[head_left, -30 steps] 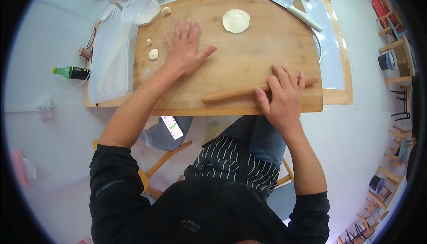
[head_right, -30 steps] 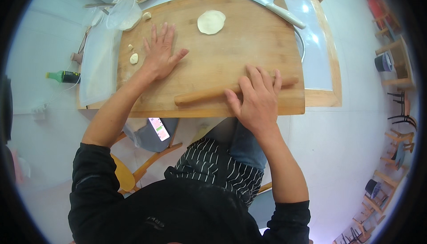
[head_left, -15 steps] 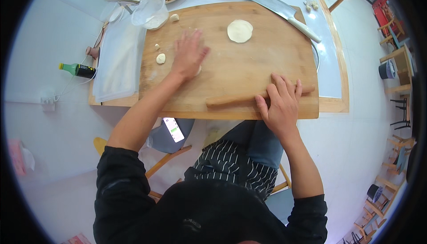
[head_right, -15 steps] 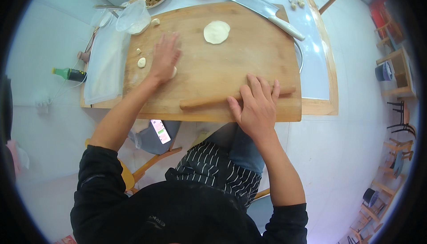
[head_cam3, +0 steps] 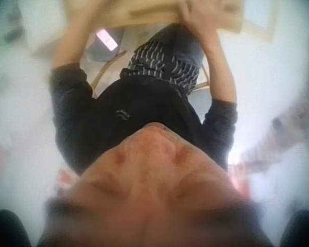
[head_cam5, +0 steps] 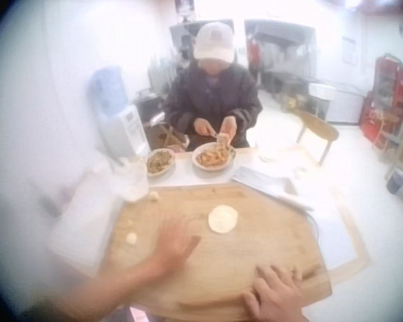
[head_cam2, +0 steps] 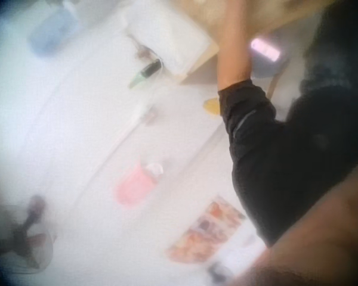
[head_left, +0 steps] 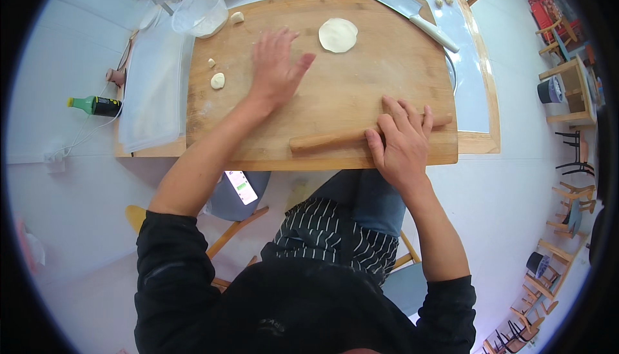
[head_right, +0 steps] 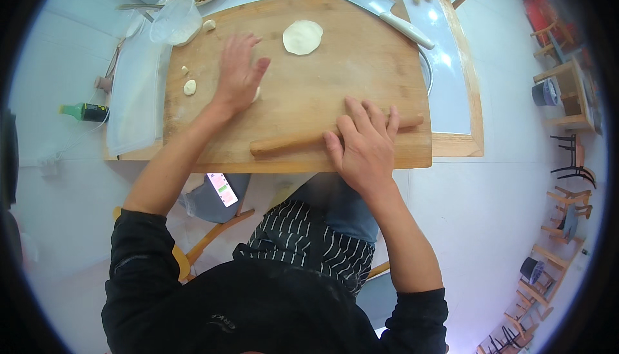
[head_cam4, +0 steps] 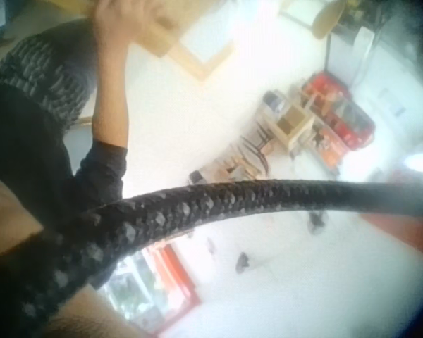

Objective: The person rolls small dough pieces into flat discs using a rolling pin on a wooden board, then places them into a container. The person also rolls a long dough log and cuts it into small pieces with a knife.

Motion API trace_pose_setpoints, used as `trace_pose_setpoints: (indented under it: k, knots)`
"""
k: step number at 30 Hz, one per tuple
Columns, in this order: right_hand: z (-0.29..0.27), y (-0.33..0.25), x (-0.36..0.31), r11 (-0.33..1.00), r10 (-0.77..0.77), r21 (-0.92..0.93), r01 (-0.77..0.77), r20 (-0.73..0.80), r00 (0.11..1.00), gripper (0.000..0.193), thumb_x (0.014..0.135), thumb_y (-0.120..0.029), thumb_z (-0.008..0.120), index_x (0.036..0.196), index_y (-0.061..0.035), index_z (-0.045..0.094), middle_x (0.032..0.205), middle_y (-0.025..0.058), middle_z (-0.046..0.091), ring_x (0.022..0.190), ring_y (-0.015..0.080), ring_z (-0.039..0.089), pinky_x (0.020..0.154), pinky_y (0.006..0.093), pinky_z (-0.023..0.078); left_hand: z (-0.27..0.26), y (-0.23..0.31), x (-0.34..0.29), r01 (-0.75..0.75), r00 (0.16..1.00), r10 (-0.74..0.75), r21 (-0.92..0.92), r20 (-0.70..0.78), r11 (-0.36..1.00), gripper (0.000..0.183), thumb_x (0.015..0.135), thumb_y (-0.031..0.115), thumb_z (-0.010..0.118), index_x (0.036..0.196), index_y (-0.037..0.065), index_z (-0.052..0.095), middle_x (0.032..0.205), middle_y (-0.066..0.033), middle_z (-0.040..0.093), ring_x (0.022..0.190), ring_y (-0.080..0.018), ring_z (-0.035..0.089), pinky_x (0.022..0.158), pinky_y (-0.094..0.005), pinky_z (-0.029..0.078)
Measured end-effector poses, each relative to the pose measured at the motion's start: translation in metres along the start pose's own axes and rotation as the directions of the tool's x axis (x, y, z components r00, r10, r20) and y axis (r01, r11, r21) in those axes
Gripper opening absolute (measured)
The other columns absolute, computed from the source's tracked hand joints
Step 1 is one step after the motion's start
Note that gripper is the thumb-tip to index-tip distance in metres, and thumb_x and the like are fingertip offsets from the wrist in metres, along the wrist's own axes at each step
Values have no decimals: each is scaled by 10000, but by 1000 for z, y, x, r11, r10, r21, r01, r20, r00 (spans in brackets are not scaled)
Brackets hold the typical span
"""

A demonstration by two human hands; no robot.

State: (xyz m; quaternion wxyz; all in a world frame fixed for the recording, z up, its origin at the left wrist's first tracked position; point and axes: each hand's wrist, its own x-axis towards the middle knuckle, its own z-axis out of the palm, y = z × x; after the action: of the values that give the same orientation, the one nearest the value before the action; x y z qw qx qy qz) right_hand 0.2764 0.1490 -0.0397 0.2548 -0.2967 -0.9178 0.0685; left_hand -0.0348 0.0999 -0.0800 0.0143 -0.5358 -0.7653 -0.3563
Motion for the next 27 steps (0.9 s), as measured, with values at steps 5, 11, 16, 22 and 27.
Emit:
trace_pose_setpoints:
  k: [5, 11, 16, 22, 27]
  knots:
    - [17, -25, 22, 952, -225, 227, 205, 65, 972, 186, 922, -260, 727, 927, -77, 696, 1472, 119, 639, 1256, 316, 605, 1026, 490, 470, 23, 35, 6, -3, 1000, 3, -12, -3, 1000, 770, 1048, 699, 462, 1423, 36, 576, 1502, -229, 558, 1500, -506, 342, 1217, -615, 241]
    - [35, -43, 40, 953, -242, 213, 215, 108, 964, 166, 928, -242, 707, 909, -78, 692, 1446, 136, 645, 1212, 297, 620, 954, 445, 501, 3, 42, 13, 236, 970, -233, -476, 67, 847, 650, 1065, 603, 534, 1281, 8, 680, 1287, -197, 687, 1334, -362, 553, 1150, -461, 391]
    - [32, -36, 25, 957, -219, 207, 205, 49, 975, 208, 916, -281, 719, 924, -74, 699, 1422, 173, 642, 1233, 355, 602, 1022, 501, 465, -43, 29, 17, 375, 889, -217, -369, 404, 851, 385, 1007, 373, 696, 1136, 13, 743, 1070, -175, 723, 1046, -356, 671, 974, -402, 535]
    - [18, -9, 24, 996, -87, -20, 86, -16, 996, 270, 940, -335, 724, 979, -67, 726, 1431, 207, 619, 1319, 449, 545, 1147, 580, 380, -51, 38, 17, 65, 768, 30, -125, 640, 990, 368, 850, 186, 774, 1153, -17, 725, 983, -160, 738, 946, -335, 698, 877, -396, 575]
    - [7, 39, 41, 997, 42, -75, -35, 90, 995, 341, 998, -395, 673, 1036, -66, 756, 1506, 227, 578, 1414, 484, 472, 1190, 600, 331, -45, 58, 28, 396, 706, -27, -363, 708, 844, 331, 908, 198, 807, 1143, -24, 737, 964, -82, 735, 891, -183, 689, 800, -333, 567]
